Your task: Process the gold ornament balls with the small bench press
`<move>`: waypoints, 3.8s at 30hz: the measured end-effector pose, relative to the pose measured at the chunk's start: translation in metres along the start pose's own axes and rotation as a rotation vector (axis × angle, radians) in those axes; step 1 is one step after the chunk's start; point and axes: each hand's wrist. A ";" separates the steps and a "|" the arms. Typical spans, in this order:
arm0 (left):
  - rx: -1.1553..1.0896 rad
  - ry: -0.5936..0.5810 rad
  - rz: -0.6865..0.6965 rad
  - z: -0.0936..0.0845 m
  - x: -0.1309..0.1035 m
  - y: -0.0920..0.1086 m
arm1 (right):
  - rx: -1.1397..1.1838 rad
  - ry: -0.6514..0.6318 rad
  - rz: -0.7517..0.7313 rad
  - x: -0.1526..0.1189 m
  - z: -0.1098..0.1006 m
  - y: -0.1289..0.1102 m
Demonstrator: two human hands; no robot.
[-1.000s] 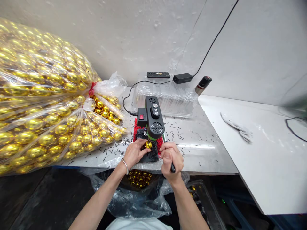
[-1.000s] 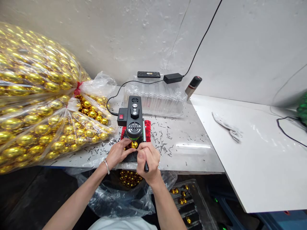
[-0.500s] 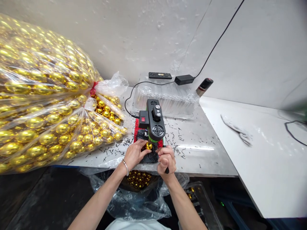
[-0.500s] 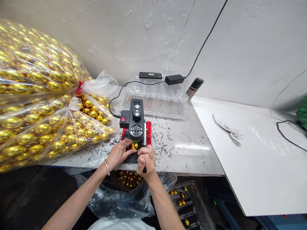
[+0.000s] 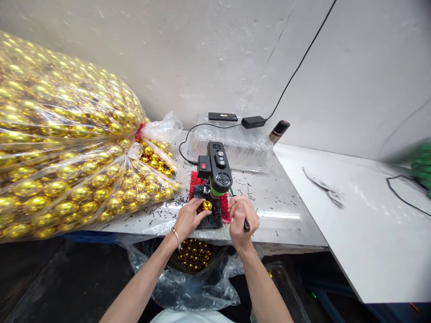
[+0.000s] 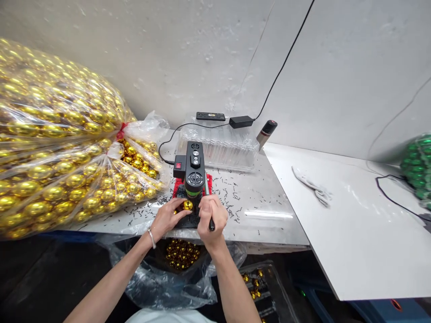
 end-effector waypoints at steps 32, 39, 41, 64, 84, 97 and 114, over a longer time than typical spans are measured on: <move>-0.950 0.044 -0.535 -0.004 0.002 0.000 | -0.018 -0.022 -0.053 0.003 0.000 -0.004; -0.825 0.050 -0.455 0.005 0.002 -0.008 | -0.009 -0.022 -0.060 0.003 0.000 -0.003; -0.660 0.080 -0.345 0.011 0.002 -0.013 | -0.005 -0.028 -0.062 0.002 0.000 -0.003; 0.145 0.145 0.229 0.033 0.003 -0.029 | 0.020 -0.046 -0.145 -0.036 0.007 0.029; 0.035 0.150 0.209 0.014 -0.057 -0.006 | 0.048 -0.003 -0.002 0.009 -0.001 -0.008; 0.531 0.284 0.031 -0.071 0.028 -0.015 | 0.023 0.036 -0.001 -0.005 0.005 0.000; 0.728 -0.180 -0.331 -0.091 0.123 -0.065 | 0.023 0.024 -0.021 -0.007 0.005 0.001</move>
Point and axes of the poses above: each hand's wrist, its own x-axis towards the middle knuckle, its own z-axis out of the palm, y = z × x
